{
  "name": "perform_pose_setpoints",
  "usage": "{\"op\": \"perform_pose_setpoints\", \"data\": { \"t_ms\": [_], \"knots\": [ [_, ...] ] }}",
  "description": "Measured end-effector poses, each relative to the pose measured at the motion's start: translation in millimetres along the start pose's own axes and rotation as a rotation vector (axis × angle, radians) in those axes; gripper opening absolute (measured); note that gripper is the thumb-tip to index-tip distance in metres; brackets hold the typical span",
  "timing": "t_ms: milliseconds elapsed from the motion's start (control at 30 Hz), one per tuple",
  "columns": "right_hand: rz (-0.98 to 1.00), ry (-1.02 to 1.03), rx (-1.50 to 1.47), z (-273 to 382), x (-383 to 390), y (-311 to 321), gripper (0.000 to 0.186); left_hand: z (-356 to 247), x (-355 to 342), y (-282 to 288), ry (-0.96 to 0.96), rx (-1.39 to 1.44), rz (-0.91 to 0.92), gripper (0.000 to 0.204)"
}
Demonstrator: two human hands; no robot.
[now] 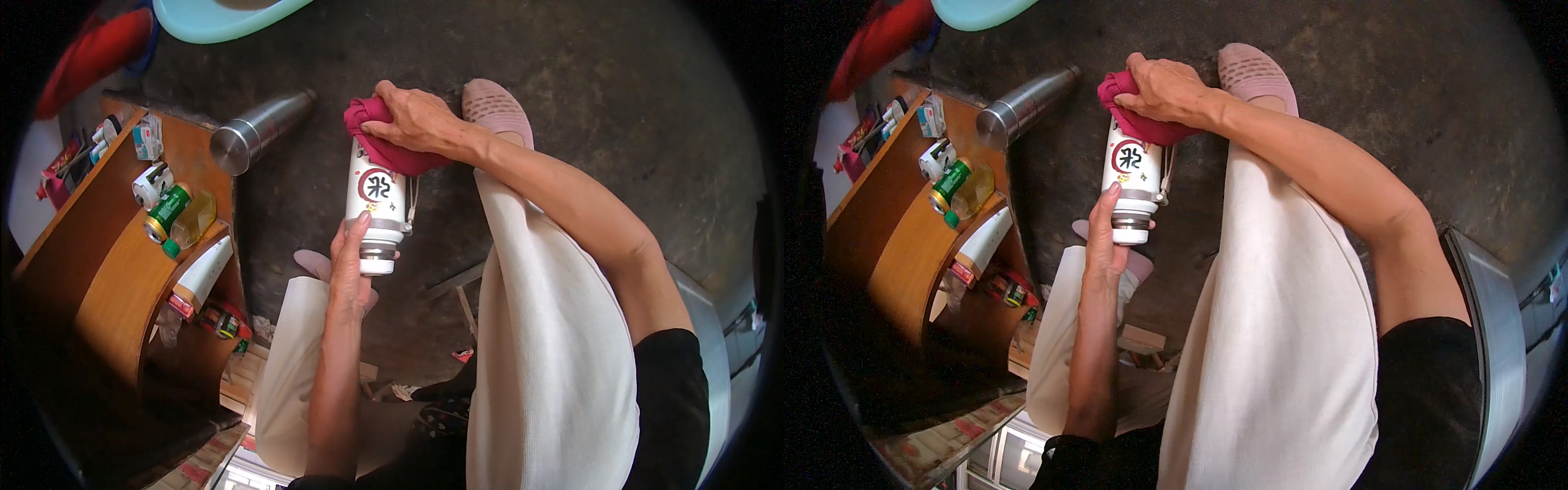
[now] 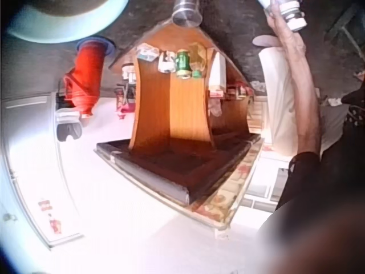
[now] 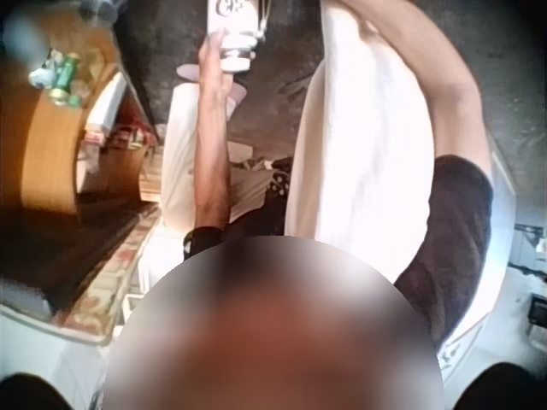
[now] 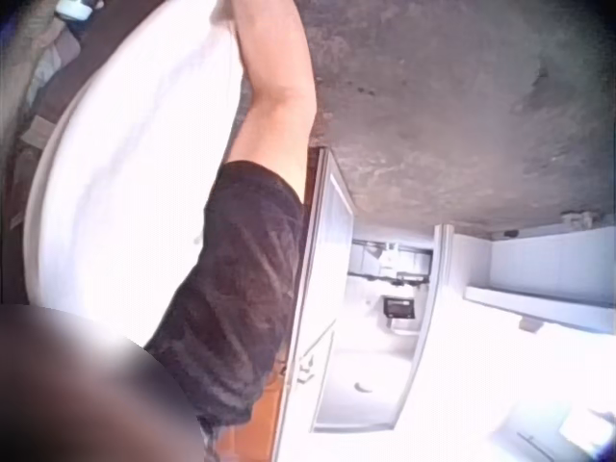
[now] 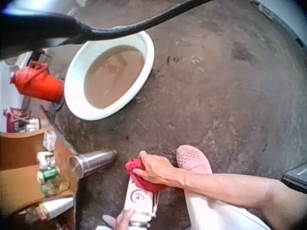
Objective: The person wipes a metal cup, a white thermos, a small plastic bottle, and a white mug with a pink cloth. The person handles each item individually, wiping the exterior surfaces and lids before placing them on the floor.
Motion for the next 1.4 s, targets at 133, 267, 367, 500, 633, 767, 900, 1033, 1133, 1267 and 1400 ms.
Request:
{"op": "perform_pose_setpoints", "data": {
  "t_ms": [133,267,367,500,633,767,900,1033,1133,1267,1400],
  "knots": [
    [0.075,0.025,-0.07,4.1,16.0,-1.9,0.05,-1.4,-3.1,6.7,0.014,-0.028,-0.021,0.05],
    [0.248,0.025,-0.125,-6.7,41.5,7.7,0.051,1.4,-4.7,17.4,0.046,0.088,0.008,0.051],
    [0.108,-0.049,-0.082,-23.2,39.5,10.1,0.05,4.7,-7.2,18.6,0.043,0.073,0.037,0.052],
    [-0.043,-0.226,-0.19,-37.4,33.4,25.2,0.056,6.6,-8.9,17.8,-0.013,0.028,0.063,0.053],
    [0.045,-0.125,-0.147,-41.6,42.7,16.6,0.055,13.7,-11.6,26.1,0.033,0.06,0.079,0.053],
    [0.092,-0.084,-0.205,-25.7,49.1,14.6,0.05,16.4,-15.1,33.7,0.033,0.063,0.105,0.056],
    [0.028,0.164,-0.218,-14.8,39.5,2.5,0.044,12.7,-15.8,32.7,0.057,0.026,0.126,0.064],
    [0.117,0.109,-0.095,3.2,21.0,2.7,0.046,10.2,-14.5,25.0,-0.027,-0.133,0.038,0.079],
    [0.179,0.077,0.107,20.6,1.5,-1.4,0.044,2.2,-8.7,11.6,-0.098,-0.219,-0.039,0.086],
    [0.082,0.158,0.231,34.0,-10.2,-12.0,0.043,3.3,-6.5,9.2,-0.179,-0.331,-0.099,0.086],
    [-0.009,0.084,0.152,22.5,-11.8,-9.1,0.045,3.1,-4.0,4.6,-0.243,-0.357,-0.125,0.084]
  ]
}}
Point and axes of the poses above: each hand's wrist, its own x-axis away from the middle knuckle, its own y-axis out of the back of the hand, z = x × y, the point moved 3 cm from there along -x, towards the middle knuckle, and after that the axes turned 8 degrees about -x, right-handed, at the moved point
